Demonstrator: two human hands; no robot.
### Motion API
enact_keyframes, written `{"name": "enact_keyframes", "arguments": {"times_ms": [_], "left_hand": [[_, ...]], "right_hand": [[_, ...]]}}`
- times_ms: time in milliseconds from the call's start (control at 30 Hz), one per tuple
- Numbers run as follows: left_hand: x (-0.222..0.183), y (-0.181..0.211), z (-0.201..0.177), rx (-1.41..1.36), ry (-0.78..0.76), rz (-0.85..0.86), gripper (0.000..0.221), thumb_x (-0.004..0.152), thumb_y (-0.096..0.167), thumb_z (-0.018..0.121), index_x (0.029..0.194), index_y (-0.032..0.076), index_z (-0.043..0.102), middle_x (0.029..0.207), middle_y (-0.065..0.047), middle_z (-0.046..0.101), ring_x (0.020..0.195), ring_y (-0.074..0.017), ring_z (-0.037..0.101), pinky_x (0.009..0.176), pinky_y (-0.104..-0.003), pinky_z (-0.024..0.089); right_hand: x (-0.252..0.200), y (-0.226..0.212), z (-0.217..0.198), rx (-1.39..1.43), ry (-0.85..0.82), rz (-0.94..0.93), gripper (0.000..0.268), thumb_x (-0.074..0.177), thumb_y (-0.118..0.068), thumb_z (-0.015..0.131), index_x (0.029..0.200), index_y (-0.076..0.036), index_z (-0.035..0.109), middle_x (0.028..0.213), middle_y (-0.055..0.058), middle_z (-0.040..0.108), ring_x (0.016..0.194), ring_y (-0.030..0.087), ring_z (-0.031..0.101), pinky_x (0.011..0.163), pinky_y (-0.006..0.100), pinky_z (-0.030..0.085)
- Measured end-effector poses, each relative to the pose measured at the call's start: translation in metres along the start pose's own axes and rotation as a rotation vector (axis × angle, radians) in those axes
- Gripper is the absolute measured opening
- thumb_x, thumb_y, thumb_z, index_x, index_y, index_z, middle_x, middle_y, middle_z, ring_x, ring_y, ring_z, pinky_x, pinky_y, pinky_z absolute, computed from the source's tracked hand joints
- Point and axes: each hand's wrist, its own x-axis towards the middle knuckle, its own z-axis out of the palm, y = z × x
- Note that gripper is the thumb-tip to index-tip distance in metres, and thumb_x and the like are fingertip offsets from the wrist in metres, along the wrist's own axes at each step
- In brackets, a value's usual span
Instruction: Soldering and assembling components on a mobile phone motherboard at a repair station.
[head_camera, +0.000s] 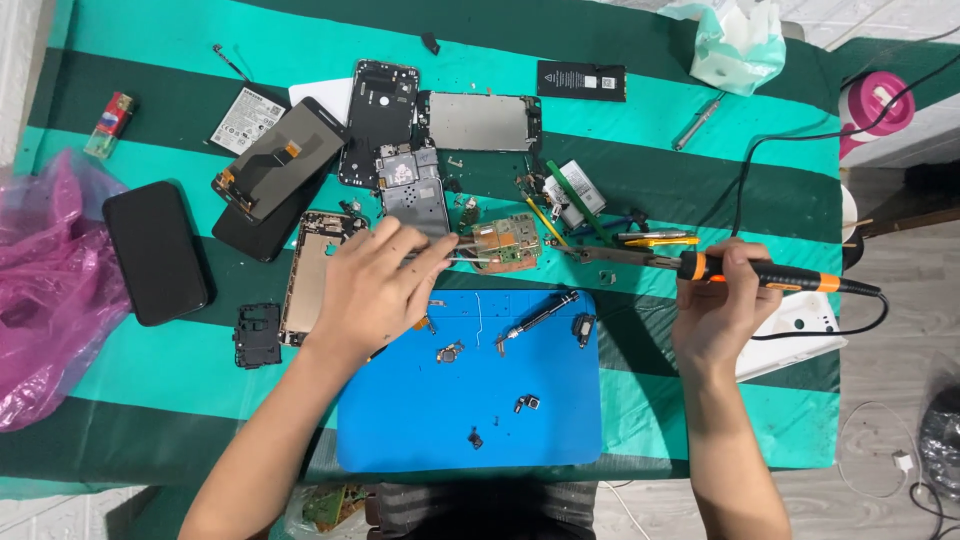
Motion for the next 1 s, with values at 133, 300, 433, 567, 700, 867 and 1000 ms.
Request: {"name": "enact_keyframes", "arguments": {"times_ms": [133,300,433,567,700,867,1000], "left_hand": [[-0.005,0.000,0.008,-0.023,0.056,-0.118,0.019,0.101,0.022,0.066,0.109,0.015,0.082,0.079,-0.003,0.064,0.077,-0.0192,0.060,0.056,-0.026,0.047],[-0.006,0.003,0.014,0.092,0.059,-0.226,0.018,0.104,0.024,0.065,0.105,0.016,0.081,0.080,-0.002,0.065,0.075,-0.0166,0.062,0.051,-0.023,0.047],[-0.002,0.007,0.011,0.050,0.059,-0.269,0.016,0.102,0.022,0.068,0.101,0.014,0.082,0.079,-0.002,0.066,0.074,-0.0167,0.063,0.049,-0.024,0.047],[-0.002,0.007,0.013,0.069,0.043,-0.282,0.014,0.099,0.023,0.070,0.100,0.016,0.082,0.077,0.000,0.065,0.073,-0.0148,0.062,0.046,-0.022,0.046],[-0.004,0.006,0.015,0.037,0.047,-0.285,0.015,0.100,0.022,0.069,0.101,0.015,0.082,0.078,-0.001,0.067,0.074,-0.0151,0.063,0.046,-0.022,0.047],[-0.007,0.004,0.020,0.066,0.030,-0.268,0.015,0.099,0.026,0.069,0.101,0.018,0.081,0.079,0.001,0.066,0.076,-0.0138,0.064,0.045,-0.021,0.047],[-0.007,0.007,0.020,0.041,0.032,-0.279,0.017,0.101,0.026,0.066,0.102,0.019,0.081,0.079,0.003,0.065,0.079,-0.0138,0.065,0.046,-0.020,0.046]], "right_hand": [[-0.004,0.001,0.004,-0.055,-0.018,0.039,0.018,0.105,-0.023,0.061,0.092,-0.010,0.059,0.082,0.008,0.054,0.042,0.015,0.047,0.037,0.024,0.042],[-0.003,0.000,0.006,-0.140,-0.042,0.071,0.016,0.106,-0.016,0.057,0.093,-0.007,0.061,0.076,0.011,0.053,0.041,0.015,0.045,0.037,0.023,0.040],[-0.007,0.000,0.016,-0.142,-0.038,0.064,0.015,0.104,-0.013,0.059,0.092,-0.006,0.062,0.076,0.010,0.053,0.040,0.016,0.045,0.036,0.025,0.039],[-0.011,-0.001,0.021,-0.184,-0.095,0.022,0.015,0.105,-0.009,0.060,0.092,-0.003,0.064,0.077,0.013,0.057,0.040,0.018,0.049,0.037,0.025,0.040],[-0.011,0.005,0.018,-0.174,-0.112,0.024,0.014,0.105,-0.009,0.061,0.093,-0.003,0.065,0.080,0.013,0.059,0.042,0.018,0.050,0.037,0.026,0.041],[-0.013,0.004,0.015,-0.186,-0.125,0.030,0.015,0.106,-0.008,0.060,0.093,-0.001,0.065,0.081,0.015,0.059,0.044,0.020,0.052,0.037,0.026,0.042],[-0.014,0.002,0.018,-0.188,-0.122,0.031,0.014,0.105,-0.010,0.062,0.093,-0.003,0.064,0.085,0.014,0.061,0.049,0.020,0.054,0.038,0.026,0.043]]}}
